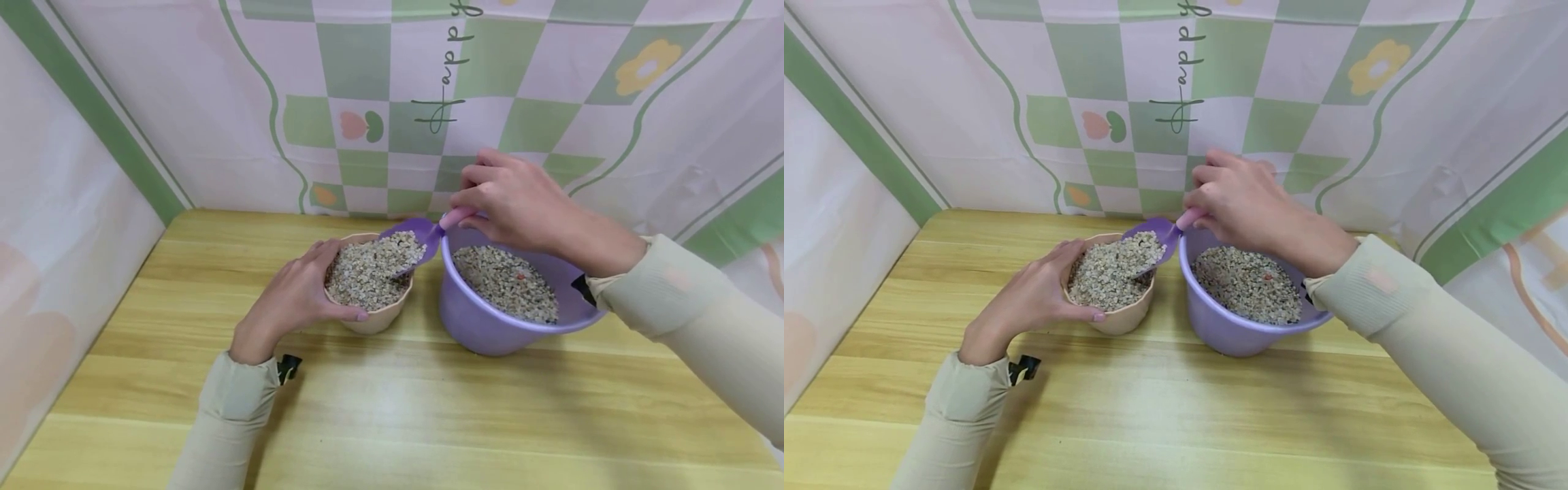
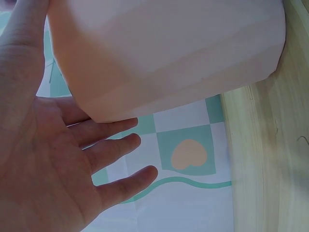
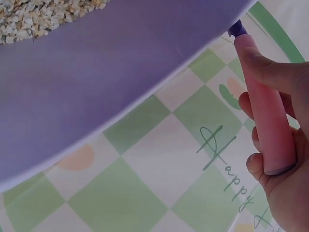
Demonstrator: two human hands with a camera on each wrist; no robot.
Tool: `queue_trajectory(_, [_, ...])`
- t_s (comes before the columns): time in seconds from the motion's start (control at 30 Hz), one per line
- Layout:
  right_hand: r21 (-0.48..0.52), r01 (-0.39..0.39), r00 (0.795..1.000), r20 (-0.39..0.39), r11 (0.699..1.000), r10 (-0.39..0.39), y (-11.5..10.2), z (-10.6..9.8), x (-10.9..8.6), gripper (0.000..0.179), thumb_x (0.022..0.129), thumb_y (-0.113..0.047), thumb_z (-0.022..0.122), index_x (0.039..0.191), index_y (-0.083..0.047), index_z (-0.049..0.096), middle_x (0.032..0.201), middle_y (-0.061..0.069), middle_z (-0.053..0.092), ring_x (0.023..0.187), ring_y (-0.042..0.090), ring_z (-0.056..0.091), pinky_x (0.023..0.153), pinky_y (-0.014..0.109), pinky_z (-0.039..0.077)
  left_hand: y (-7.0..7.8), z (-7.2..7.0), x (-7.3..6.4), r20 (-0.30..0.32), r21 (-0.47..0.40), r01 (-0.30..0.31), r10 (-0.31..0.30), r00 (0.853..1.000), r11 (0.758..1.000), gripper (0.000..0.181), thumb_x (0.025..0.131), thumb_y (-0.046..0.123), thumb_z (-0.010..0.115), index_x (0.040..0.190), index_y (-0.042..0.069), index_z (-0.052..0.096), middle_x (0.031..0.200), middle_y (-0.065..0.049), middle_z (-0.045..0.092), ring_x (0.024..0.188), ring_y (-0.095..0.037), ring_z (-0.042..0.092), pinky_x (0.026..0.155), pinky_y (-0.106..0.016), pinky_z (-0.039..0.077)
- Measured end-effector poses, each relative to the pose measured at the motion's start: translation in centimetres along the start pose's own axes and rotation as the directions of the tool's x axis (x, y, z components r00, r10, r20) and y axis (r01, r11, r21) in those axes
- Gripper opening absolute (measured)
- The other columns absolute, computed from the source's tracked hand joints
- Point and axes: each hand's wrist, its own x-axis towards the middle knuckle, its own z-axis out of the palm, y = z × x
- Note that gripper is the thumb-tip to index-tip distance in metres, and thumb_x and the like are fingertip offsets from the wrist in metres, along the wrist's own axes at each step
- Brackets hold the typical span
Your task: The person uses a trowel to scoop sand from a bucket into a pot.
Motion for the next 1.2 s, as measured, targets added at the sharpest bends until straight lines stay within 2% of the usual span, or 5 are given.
queue_trajectory(0.2, [-0.017, 0.043, 0.995, -0.093, 0.999, -0.045, -0.1, -0.2, 0.3, 0.015, 0.079, -0.024, 0.084, 0.082, -0.011, 0.076, 0.077, 0.004, 0.062, 0.073, 0.023, 0.049, 0.049, 0.035, 0.044, 0.1, 0.0, 0.0, 0.0, 0.001, 0.005, -0.005, 1.0, 1.0, 0.117, 0.059, 0.069, 0.085, 0.148, 0.008, 0.041, 0.147, -0.021, 0.046, 0.122, -0.039, 0.056, 0.103, -0.057, 0.044])
queue_trajectory(0.53, [-0.028, 0.047, 0.987, -0.151, 0.999, -0.051, -0.7, -0.3, 0.8, 0.012, 0.079, -0.019, 0.085, 0.082, -0.012, 0.075, 0.078, 0.005, 0.064, 0.075, 0.026, 0.05, 0.051, 0.039, 0.046, 0.1, 0.0, -0.1, -0.008, -0.002, -0.002, 0.002, 1.0, 1.0, 0.118, 0.058, 0.07, 0.084, 0.149, 0.008, 0.041, 0.146, -0.02, 0.047, 0.121, -0.036, 0.057, 0.102, -0.057, 0.045])
queue_trajectory(0.8, [-0.007, -0.046, 0.999, -0.017, 0.999, 0.046, -1.6, 0.4, 1.3, 0.013, 0.08, -0.02, 0.084, 0.089, -0.014, 0.077, 0.081, 0.003, 0.063, 0.078, 0.025, 0.049, 0.053, 0.037, 0.043, 0.1, 0.0, -0.1, -0.011, -0.013, -0.016, 0.016, 1.0, 1.0, 0.119, 0.058, 0.071, 0.084, 0.151, 0.011, 0.04, 0.148, -0.02, 0.046, 0.127, -0.038, 0.053, 0.103, -0.059, 0.043])
queue_trajectory(1.03, [0.046, -0.042, 0.998, 0.042, 0.998, 0.041, -1.7, 0.9, 1.5, 0.009, 0.082, -0.017, 0.082, 0.087, -0.012, 0.077, 0.078, 0.005, 0.065, 0.078, 0.028, 0.05, 0.063, 0.037, 0.042, 0.1, 0.0, -0.1, -0.011, -0.016, -0.007, 0.007, 1.0, 1.0, 0.12, 0.057, 0.071, 0.084, 0.151, 0.009, 0.04, 0.147, -0.022, 0.046, 0.125, -0.04, 0.054, 0.102, -0.059, 0.045])
queue_trajectory(1.2, [0.03, -0.074, 0.991, 0.11, 0.997, 0.07, -1.7, 0.6, 1.3, 0.011, 0.081, -0.02, 0.083, 0.09, -0.013, 0.081, 0.075, 0.003, 0.063, 0.076, 0.025, 0.049, 0.06, 0.035, 0.042, 0.1, 0.0, -0.1, 0.007, -0.002, 0.021, -0.021, 1.0, 1.0, 0.121, 0.057, 0.073, 0.083, 0.151, 0.01, 0.039, 0.149, -0.026, 0.042, 0.124, -0.043, 0.054, 0.101, -0.059, 0.045])
